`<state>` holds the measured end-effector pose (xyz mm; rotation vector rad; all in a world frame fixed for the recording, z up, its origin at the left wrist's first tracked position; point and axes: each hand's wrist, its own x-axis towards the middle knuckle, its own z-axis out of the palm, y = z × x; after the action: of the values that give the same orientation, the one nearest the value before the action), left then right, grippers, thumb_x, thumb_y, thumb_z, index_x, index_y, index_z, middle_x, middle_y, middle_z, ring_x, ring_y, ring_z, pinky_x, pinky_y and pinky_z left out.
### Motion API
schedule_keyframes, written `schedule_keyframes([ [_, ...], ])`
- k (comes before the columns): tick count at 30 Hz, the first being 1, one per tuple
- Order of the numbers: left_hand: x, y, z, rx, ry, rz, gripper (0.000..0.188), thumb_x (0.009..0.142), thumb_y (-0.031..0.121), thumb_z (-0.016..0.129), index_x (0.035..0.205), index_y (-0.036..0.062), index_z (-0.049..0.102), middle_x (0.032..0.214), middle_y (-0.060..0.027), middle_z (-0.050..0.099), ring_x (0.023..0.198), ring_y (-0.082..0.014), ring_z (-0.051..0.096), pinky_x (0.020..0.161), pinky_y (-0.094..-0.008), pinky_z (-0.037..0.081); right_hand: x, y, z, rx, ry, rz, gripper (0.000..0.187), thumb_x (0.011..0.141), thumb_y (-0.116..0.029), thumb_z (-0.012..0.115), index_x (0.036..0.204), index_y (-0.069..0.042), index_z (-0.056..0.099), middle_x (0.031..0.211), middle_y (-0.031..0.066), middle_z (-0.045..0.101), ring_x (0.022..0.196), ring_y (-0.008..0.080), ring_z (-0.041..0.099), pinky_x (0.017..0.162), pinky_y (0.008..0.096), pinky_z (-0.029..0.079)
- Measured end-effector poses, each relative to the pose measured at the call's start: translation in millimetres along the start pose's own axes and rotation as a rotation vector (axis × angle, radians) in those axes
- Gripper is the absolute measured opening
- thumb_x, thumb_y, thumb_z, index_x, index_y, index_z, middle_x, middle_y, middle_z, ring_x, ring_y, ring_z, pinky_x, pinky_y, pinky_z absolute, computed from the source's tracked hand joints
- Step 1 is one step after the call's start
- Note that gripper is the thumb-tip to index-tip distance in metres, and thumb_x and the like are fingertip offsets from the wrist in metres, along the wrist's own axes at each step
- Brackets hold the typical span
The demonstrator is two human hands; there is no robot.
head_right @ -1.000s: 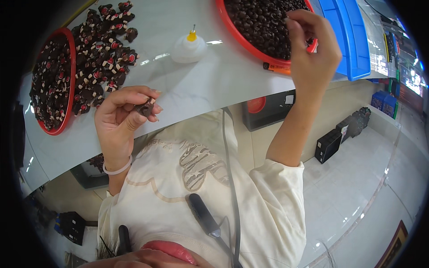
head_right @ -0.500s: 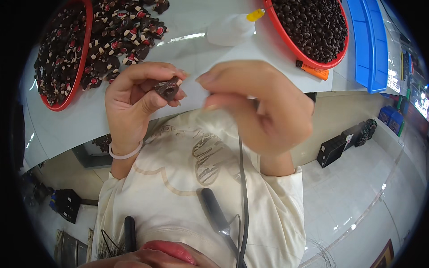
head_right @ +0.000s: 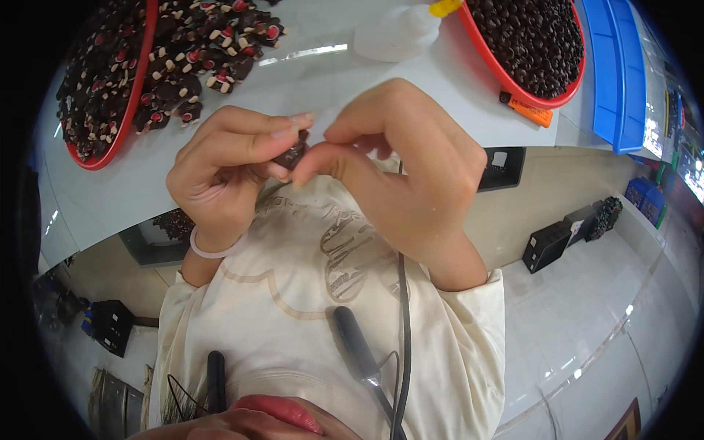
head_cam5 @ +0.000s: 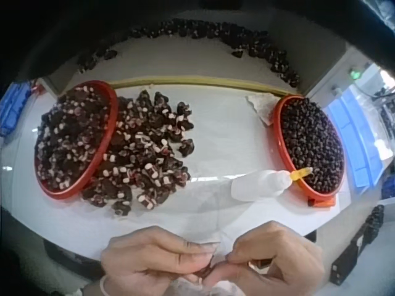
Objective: Assembling small decorative figurines by applying glue to individual components.
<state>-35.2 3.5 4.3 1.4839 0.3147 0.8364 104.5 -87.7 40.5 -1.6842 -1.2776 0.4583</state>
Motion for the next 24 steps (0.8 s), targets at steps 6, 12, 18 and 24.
schedule_keyframes([
  [6,11.4,19.1,-17.4,0.044,-0.099,-0.127,0.018,0.071,-0.007,0.065,0.089,-0.0032,0.065,0.091,-0.0160,0.064,0.084,-0.0228,0.062,0.070,-0.0283,0.050,1.7,10.0,-3.1,0.056,-0.046,0.081,0.046,0.050,-0.032,0.083,0.069,-0.002,0.054,0.062,0.0011,0.055,0.053,0.0091,0.048,0.049,0.0200,0.038],
  [12,33.8,47.6,-107.2,1.349,0.191,0.362,0.019,0.073,-0.003,0.065,0.092,-0.0001,0.065,0.093,-0.0088,0.065,0.080,-0.0168,0.060,0.071,-0.0254,0.047,-6.2,5.7,-2.9,0.113,-0.144,0.074,0.037,0.060,-0.027,0.078,0.076,-0.001,0.058,0.065,0.0032,0.057,0.055,0.0121,0.052,0.050,0.0213,0.039],
  [18,72.6,74.5,-95.5,1.576,0.140,-0.196,0.020,0.079,0.008,0.057,0.098,0.0016,0.059,0.097,-0.0113,0.056,0.095,-0.0282,0.055,0.084,-0.0346,0.044,-3.7,5.4,-1.7,0.151,-0.190,0.007,0.024,0.063,-0.009,0.076,0.078,0.000,0.059,0.066,0.0048,0.057,0.054,0.0124,0.051,0.050,0.0212,0.040],
  [24,77.3,74.3,-73.1,1.337,0.079,-0.125,0.019,0.079,0.007,0.057,0.096,0.0005,0.060,0.094,-0.0137,0.057,0.091,-0.0289,0.056,0.082,-0.0336,0.046,-7.6,9.5,-11.4,0.096,-0.101,0.053,0.016,0.066,0.001,0.071,0.077,0.001,0.059,0.066,0.0056,0.058,0.053,0.0115,0.050,0.049,0.0199,0.038],
])
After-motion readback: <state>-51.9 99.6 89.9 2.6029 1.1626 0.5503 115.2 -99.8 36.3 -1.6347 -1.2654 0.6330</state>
